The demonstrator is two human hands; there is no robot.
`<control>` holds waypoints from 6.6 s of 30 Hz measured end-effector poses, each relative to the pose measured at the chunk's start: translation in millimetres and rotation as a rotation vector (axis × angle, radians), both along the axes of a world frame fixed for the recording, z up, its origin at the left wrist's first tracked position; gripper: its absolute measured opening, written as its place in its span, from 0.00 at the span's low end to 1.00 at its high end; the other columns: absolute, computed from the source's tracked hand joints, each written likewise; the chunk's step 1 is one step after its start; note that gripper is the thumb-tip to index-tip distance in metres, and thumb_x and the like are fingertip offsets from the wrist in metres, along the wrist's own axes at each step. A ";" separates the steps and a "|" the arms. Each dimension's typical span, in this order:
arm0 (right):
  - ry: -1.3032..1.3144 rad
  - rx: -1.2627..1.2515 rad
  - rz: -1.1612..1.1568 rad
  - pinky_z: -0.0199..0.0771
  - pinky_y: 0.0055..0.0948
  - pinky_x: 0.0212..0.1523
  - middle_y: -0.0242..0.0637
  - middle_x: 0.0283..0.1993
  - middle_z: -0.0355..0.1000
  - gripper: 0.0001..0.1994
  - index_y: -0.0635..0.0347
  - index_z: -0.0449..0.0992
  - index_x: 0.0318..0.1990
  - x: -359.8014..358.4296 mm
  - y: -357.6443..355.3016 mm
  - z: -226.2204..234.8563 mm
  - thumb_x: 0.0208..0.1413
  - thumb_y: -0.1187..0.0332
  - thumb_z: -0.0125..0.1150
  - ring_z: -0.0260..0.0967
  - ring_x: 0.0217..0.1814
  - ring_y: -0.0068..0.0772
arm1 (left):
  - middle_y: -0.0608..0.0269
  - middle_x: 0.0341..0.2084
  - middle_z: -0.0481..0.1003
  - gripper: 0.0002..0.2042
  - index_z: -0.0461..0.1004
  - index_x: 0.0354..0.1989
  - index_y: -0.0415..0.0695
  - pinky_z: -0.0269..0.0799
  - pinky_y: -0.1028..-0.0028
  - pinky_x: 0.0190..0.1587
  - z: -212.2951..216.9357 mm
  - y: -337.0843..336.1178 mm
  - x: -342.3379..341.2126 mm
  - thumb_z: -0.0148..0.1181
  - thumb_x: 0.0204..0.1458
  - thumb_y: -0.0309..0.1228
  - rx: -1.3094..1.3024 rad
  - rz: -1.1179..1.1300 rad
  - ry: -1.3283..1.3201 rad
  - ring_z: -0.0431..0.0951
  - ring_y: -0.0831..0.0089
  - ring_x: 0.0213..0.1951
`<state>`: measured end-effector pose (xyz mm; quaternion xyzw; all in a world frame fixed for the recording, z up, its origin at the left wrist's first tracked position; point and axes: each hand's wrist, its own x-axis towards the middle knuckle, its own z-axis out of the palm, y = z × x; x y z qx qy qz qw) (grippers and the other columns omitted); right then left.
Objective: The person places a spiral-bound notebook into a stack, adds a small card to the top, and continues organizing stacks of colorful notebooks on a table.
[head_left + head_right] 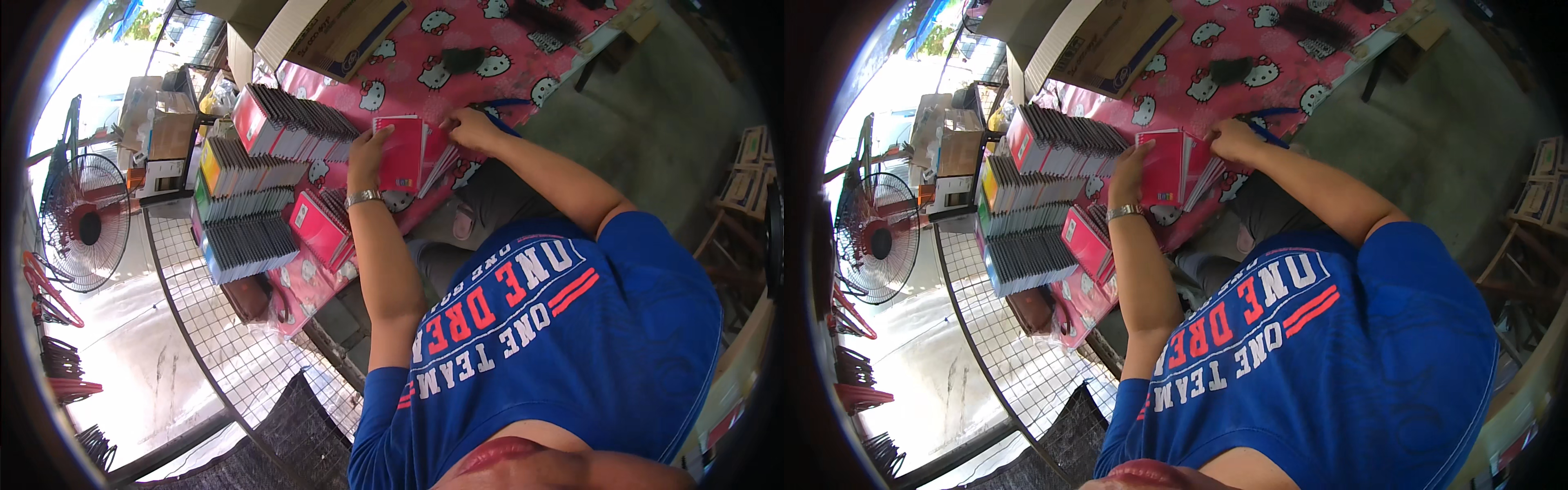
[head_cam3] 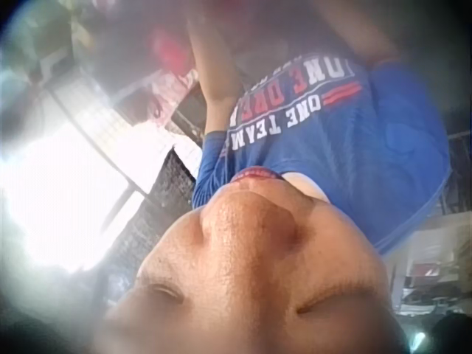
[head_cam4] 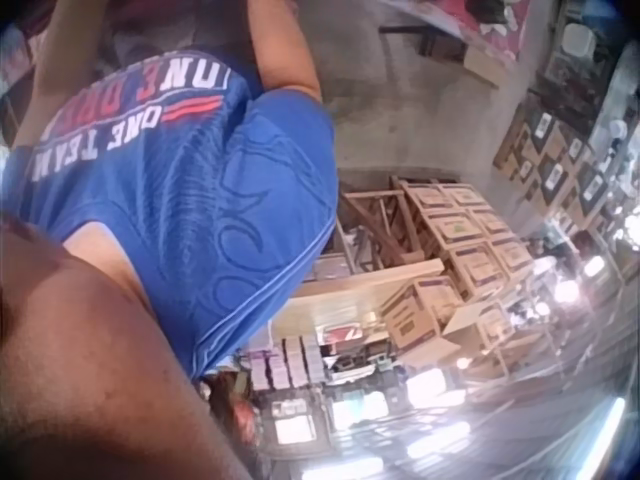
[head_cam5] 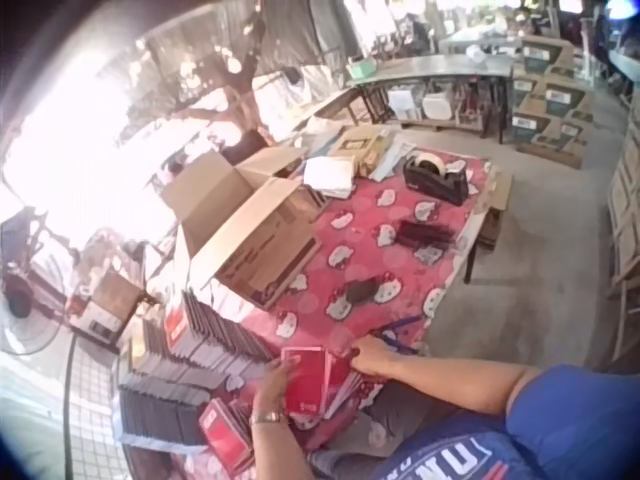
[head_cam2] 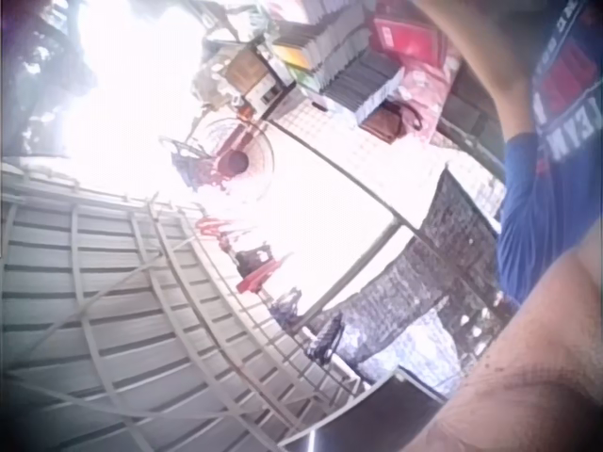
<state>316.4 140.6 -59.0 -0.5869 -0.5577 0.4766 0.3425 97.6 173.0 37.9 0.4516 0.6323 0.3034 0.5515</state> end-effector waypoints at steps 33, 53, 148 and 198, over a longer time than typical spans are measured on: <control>-0.936 0.567 -0.514 0.77 0.44 0.41 0.47 0.38 0.76 0.12 0.60 0.77 0.37 188.9 120.6 -5.6 0.53 0.62 0.60 0.76 0.41 0.47 | 0.64 0.48 0.76 0.19 0.74 0.49 0.48 0.77 0.64 0.43 2.0 -96.9 52.7 0.61 0.46 0.27 0.990 -0.573 1.122 0.78 0.61 0.44; -0.055 0.646 0.214 0.74 0.36 0.46 0.40 0.45 0.73 0.12 0.56 0.78 0.51 52.9 6.1 79.6 0.61 0.69 0.57 0.74 0.43 0.39 | 0.57 0.34 0.74 0.09 0.72 0.38 0.43 0.62 0.55 0.54 30.0 -60.1 39.4 0.58 0.51 0.33 0.963 -0.361 1.107 0.73 0.57 0.42; 0.151 0.481 0.557 0.71 0.27 0.38 0.35 0.39 0.72 0.11 0.60 0.80 0.41 31.7 -22.3 120.7 0.48 0.79 0.64 0.71 0.42 0.31 | 0.64 0.32 0.75 0.19 0.72 0.42 0.45 0.62 0.61 0.47 4.6 -86.3 54.2 0.68 0.45 0.40 1.121 -0.194 0.981 0.74 0.61 0.37; -0.012 0.554 0.506 0.74 0.37 0.42 0.41 0.37 0.76 0.16 0.57 0.72 0.54 27.1 -15.4 119.1 0.57 0.70 0.60 0.75 0.40 0.43 | 0.59 0.36 0.75 0.10 0.70 0.42 0.43 0.62 0.61 0.47 31.0 -77.3 40.7 0.58 0.54 0.32 1.103 -0.463 0.880 0.73 0.58 0.41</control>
